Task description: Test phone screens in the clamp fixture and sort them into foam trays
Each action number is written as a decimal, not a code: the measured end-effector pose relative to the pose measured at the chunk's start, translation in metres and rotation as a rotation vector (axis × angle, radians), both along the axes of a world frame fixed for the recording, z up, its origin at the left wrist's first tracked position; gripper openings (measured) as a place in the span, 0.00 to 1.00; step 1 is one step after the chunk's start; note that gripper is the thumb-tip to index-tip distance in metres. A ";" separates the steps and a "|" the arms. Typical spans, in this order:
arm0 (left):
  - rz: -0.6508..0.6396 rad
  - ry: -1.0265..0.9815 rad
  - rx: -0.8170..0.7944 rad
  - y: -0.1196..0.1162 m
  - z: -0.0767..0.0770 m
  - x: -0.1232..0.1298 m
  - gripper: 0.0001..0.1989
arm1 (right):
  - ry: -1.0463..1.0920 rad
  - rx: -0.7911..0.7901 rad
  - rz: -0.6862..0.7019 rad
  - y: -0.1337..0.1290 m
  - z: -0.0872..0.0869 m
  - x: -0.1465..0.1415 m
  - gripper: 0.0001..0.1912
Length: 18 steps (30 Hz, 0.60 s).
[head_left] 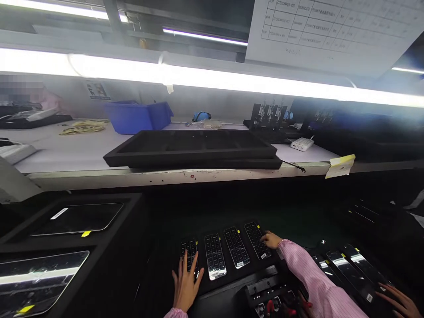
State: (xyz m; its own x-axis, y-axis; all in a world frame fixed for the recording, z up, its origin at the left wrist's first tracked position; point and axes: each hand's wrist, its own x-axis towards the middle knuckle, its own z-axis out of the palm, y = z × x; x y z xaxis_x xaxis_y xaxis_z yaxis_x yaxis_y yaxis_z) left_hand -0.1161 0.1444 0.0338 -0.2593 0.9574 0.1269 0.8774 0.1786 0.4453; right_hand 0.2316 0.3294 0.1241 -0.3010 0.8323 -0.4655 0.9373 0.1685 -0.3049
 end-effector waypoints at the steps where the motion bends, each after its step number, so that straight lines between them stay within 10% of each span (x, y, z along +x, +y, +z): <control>1: -0.016 0.012 -0.059 0.006 0.006 0.010 0.24 | 0.011 -0.033 0.068 0.004 -0.003 -0.006 0.15; 7: -0.049 -0.022 -0.209 0.030 0.003 0.055 0.30 | 0.066 -0.103 0.270 0.012 -0.012 -0.043 0.17; 12: -0.084 -0.096 -0.315 -0.004 0.006 0.057 0.32 | 0.060 -0.109 0.281 -0.002 -0.003 -0.044 0.17; 18: -0.037 -0.263 -0.091 -0.035 0.015 -0.001 0.23 | 0.148 0.012 0.292 0.002 0.057 -0.034 0.17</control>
State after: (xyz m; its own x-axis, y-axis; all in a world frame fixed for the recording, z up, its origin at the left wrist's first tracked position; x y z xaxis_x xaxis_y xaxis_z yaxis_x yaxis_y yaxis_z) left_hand -0.1172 0.1093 0.0490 -0.2365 0.9712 -0.0273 0.7405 0.1984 0.6422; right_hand 0.1975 0.3315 0.1815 -0.5916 0.7060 -0.3892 0.7944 0.4283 -0.4307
